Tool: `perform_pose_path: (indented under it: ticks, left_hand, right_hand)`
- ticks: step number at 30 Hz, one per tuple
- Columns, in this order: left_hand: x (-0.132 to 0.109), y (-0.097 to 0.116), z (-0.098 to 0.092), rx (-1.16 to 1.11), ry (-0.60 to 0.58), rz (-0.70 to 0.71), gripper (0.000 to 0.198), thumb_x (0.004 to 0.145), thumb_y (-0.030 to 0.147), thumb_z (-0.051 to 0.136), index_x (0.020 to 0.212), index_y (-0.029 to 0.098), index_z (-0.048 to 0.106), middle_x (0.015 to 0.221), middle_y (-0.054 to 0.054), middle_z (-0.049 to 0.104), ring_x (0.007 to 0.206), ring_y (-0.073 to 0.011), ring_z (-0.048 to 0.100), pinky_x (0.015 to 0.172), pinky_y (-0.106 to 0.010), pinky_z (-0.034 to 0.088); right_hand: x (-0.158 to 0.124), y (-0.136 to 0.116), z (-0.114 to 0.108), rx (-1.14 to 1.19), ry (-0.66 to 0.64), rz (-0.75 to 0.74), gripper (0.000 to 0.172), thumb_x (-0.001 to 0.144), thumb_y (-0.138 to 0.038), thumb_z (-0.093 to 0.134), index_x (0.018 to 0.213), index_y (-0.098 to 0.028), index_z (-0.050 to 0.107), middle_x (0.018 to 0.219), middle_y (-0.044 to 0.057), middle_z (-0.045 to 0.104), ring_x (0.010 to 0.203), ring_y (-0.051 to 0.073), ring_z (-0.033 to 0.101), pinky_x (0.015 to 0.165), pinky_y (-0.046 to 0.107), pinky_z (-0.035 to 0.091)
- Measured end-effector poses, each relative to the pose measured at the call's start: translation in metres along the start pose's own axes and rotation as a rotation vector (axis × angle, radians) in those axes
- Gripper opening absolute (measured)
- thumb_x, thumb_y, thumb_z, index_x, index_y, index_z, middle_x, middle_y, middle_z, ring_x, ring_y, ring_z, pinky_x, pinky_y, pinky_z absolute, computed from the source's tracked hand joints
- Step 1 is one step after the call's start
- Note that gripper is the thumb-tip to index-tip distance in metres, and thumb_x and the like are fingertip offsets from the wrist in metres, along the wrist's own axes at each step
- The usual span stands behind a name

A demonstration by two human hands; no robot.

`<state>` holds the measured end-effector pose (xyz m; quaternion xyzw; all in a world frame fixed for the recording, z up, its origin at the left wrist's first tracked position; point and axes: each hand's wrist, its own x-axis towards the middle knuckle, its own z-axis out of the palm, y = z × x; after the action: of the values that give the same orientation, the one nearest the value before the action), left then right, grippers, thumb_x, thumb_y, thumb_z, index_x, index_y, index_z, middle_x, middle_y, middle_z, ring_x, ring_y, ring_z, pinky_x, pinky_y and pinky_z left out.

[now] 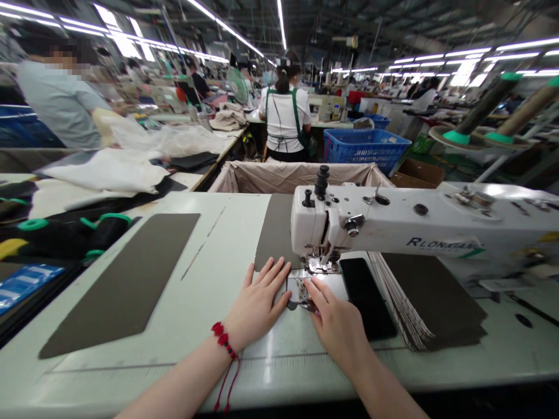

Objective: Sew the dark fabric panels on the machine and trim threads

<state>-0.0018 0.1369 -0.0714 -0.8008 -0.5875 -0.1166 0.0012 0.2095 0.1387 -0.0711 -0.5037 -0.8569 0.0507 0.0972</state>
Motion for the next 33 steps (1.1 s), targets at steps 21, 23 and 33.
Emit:
perform_pose_path:
  ticks: [21,23,33]
  left_hand:
    - [0.0,-0.001,0.001,-0.02,0.005,0.008,0.054,0.099,0.043,0.038,0.151,0.031,0.024,0.155,-0.003,0.028,0.143,-0.0259,0.021,0.117,-0.054,0.01]
    - [0.0,0.0,0.001,-0.02,0.009,0.013,0.054,0.099,0.043,0.038,0.15,0.03,0.025,0.154,-0.004,0.029,0.143,-0.0264,0.022,0.116,-0.054,0.012]
    - [0.002,0.005,-0.007,-0.018,0.062,-0.02,0.045,0.097,0.044,0.04,0.137,0.023,0.046,0.129,-0.009,0.058,0.125,-0.0266,0.049,0.113,-0.05,0.022]
  right_hand:
    - [0.0,0.001,-0.001,0.077,0.007,0.011,0.055,0.09,-0.019,0.046,0.144,-0.025,0.036,0.149,0.004,0.039,0.105,0.021,0.062,0.08,0.031,0.053]
    - [0.0,0.001,-0.003,0.086,0.003,0.019,0.053,0.092,-0.02,0.045,0.144,-0.024,0.037,0.149,0.005,0.039,0.106,0.021,0.062,0.081,0.031,0.053]
    - [-0.004,-0.003,-0.013,0.1,-0.029,0.05,0.047,0.095,-0.027,0.043,0.142,-0.025,0.039,0.148,0.005,0.04,0.107,0.021,0.061,0.084,0.032,0.05]
